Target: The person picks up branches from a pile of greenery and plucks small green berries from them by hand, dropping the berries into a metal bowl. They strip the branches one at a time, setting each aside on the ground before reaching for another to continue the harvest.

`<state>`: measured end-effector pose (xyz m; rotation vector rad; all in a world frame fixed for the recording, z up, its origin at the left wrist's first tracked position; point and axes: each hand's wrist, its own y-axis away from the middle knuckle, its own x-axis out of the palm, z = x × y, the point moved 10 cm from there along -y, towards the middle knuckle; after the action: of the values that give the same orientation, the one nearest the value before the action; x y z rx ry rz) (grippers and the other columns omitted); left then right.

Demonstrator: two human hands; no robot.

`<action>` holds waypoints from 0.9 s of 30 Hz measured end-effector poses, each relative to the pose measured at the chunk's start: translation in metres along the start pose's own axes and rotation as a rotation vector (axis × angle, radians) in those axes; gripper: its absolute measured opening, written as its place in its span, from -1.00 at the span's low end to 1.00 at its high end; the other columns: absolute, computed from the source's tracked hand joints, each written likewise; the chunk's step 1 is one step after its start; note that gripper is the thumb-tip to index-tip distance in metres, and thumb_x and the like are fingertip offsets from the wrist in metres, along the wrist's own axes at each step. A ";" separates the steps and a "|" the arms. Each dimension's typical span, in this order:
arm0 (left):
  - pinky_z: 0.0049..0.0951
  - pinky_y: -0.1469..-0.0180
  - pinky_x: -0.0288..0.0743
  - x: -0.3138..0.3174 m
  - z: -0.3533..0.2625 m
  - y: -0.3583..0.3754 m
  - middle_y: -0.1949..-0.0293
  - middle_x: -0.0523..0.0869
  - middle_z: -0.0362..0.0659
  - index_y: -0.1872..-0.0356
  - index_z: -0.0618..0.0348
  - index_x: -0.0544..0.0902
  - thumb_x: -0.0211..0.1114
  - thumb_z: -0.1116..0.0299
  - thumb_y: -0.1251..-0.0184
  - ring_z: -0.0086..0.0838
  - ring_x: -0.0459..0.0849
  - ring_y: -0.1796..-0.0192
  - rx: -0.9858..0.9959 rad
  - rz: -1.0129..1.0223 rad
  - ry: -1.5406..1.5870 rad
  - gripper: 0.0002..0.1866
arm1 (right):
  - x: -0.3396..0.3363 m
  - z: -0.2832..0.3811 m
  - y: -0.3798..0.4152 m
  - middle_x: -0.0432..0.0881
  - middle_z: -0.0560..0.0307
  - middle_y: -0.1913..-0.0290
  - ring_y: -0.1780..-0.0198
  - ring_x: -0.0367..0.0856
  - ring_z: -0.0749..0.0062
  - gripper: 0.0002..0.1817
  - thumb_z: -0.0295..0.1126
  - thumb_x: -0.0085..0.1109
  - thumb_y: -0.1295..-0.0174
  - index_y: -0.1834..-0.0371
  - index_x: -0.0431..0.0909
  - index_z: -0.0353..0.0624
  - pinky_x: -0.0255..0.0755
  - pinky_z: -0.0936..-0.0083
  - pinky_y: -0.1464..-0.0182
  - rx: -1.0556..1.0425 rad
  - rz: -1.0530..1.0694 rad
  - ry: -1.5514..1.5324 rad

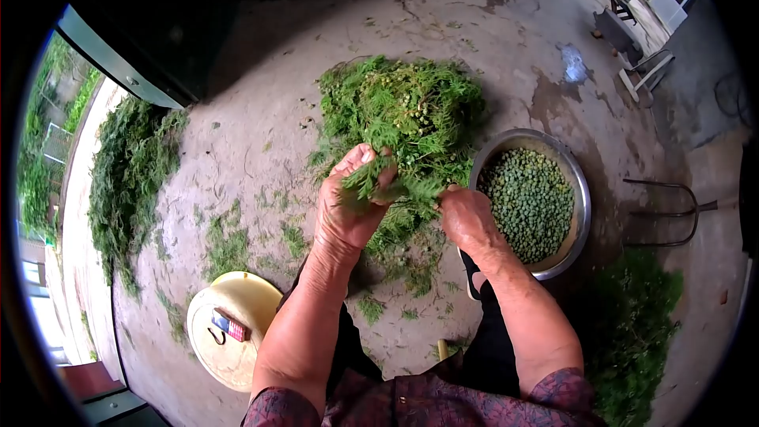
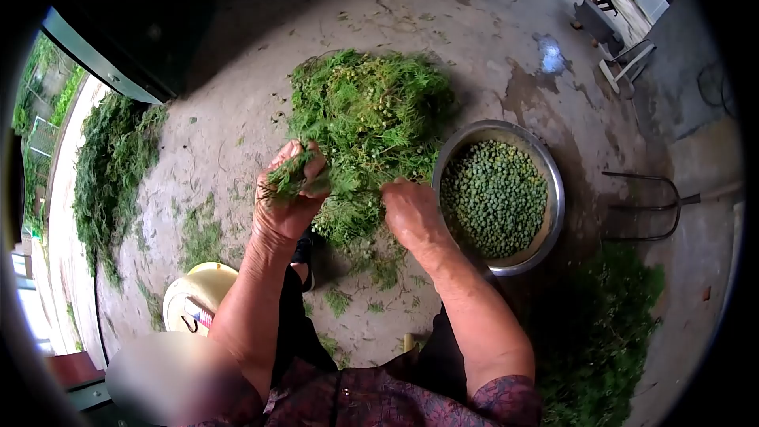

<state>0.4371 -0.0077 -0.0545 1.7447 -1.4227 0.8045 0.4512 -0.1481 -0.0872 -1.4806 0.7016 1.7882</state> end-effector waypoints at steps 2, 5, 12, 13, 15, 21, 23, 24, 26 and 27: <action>-0.53 0.34 0.42 0.020 -0.015 0.009 0.18 0.59 -0.16 0.11 0.21 0.48 0.16 0.33 -0.30 -0.46 0.53 0.42 0.022 0.013 -0.006 -0.78 | -0.013 -0.029 -0.003 0.58 0.14 0.56 0.43 0.59 0.26 -0.98 -0.49 0.20 -0.01 0.50 0.56 -0.12 0.46 0.29 0.37 0.237 -0.169 -0.297; -0.52 0.29 0.45 -0.011 -0.029 0.013 0.07 0.58 -0.14 -0.05 0.22 0.43 0.14 0.25 -0.34 -0.42 0.59 0.33 0.126 -0.287 -0.197 -0.65 | -0.033 -0.052 -0.008 0.47 0.08 0.69 0.64 0.41 0.28 -0.81 -0.42 0.15 -0.10 0.58 0.47 -0.28 0.31 0.34 0.52 0.268 -0.245 -0.545; -0.50 0.17 0.44 -0.065 -0.030 0.026 0.20 0.64 -0.17 0.03 0.25 0.52 0.11 0.45 -0.29 -0.50 0.58 0.25 0.123 -0.542 -0.366 -0.75 | -0.004 -0.062 0.007 0.47 0.31 0.60 0.65 0.29 0.73 -0.83 -0.35 0.11 -0.20 0.38 0.55 -0.24 0.12 0.76 0.63 0.595 -0.167 -1.549; -0.50 0.14 0.44 -0.062 -0.023 0.023 0.18 0.63 -0.16 0.00 0.27 0.51 0.10 0.45 -0.30 -0.49 0.58 0.22 0.069 -0.501 -0.342 -0.73 | -0.002 -0.059 0.008 0.49 0.30 0.59 0.65 0.30 0.73 -0.84 -0.35 0.11 -0.20 0.36 0.56 -0.24 0.14 0.77 0.63 0.602 -0.156 -1.633; -0.48 0.05 0.45 -0.059 -0.013 0.016 0.13 0.61 -0.12 -0.06 0.34 0.45 0.10 0.42 -0.32 -0.46 0.58 0.14 0.020 -0.426 -0.312 -0.67 | 0.001 -0.049 0.010 0.50 0.29 0.59 0.64 0.32 0.72 -0.85 -0.36 0.12 -0.21 0.38 0.55 -0.23 0.16 0.78 0.62 0.598 -0.113 -1.693; -0.57 0.20 0.42 -0.046 -0.041 0.013 0.31 0.61 -0.25 0.26 0.20 0.53 0.20 0.36 -0.28 -0.58 0.55 0.28 0.219 -0.384 -0.238 -0.87 | 0.006 -0.017 0.023 0.56 0.22 0.56 0.58 0.45 0.61 -0.85 -0.40 0.19 -0.16 0.50 0.57 -0.23 0.33 0.68 0.49 0.526 0.023 -1.666; -0.56 0.25 0.43 -0.049 -0.047 0.015 0.36 0.60 -0.27 0.35 0.14 0.51 0.21 0.38 -0.28 -0.58 0.55 0.32 0.239 -0.389 -0.197 -0.91 | 0.016 -0.013 0.024 0.58 0.20 0.55 0.55 0.49 0.58 -0.84 -0.40 0.19 -0.16 0.50 0.58 -0.24 0.37 0.66 0.45 0.493 0.080 -1.635; -0.55 0.28 0.45 -0.052 -0.048 0.014 0.38 0.60 -0.28 0.36 0.12 0.50 0.21 0.38 -0.28 -0.58 0.55 0.34 0.241 -0.388 -0.162 -0.91 | 0.020 -0.011 0.024 0.58 0.19 0.55 0.54 0.51 0.56 -0.84 -0.41 0.19 -0.16 0.50 0.58 -0.25 0.39 0.65 0.44 0.478 0.103 -1.618; -0.52 0.33 0.48 -0.053 -0.049 0.012 0.41 0.59 -0.28 0.40 0.07 0.47 0.21 0.40 -0.28 -0.57 0.56 0.38 0.241 -0.382 -0.091 -0.90 | 0.029 -0.014 0.026 0.61 0.18 0.52 0.50 0.54 0.53 -0.82 -0.39 0.20 -0.14 0.49 0.59 -0.30 0.44 0.59 0.38 0.486 0.176 -1.460; -0.48 0.34 0.53 -0.045 -0.052 0.016 0.41 0.60 -0.27 0.37 0.06 0.47 0.20 0.40 -0.28 -0.55 0.58 0.40 0.262 -0.416 -0.049 -0.92 | 0.038 -0.019 0.025 0.61 0.18 0.50 0.49 0.55 0.53 -0.84 -0.42 0.18 -0.15 0.47 0.59 -0.30 0.42 0.58 0.38 0.471 0.210 -1.313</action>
<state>0.4120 0.0576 -0.0620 2.1766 -0.9604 0.7455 0.4389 -0.1715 -0.1288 0.2021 0.4846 2.0570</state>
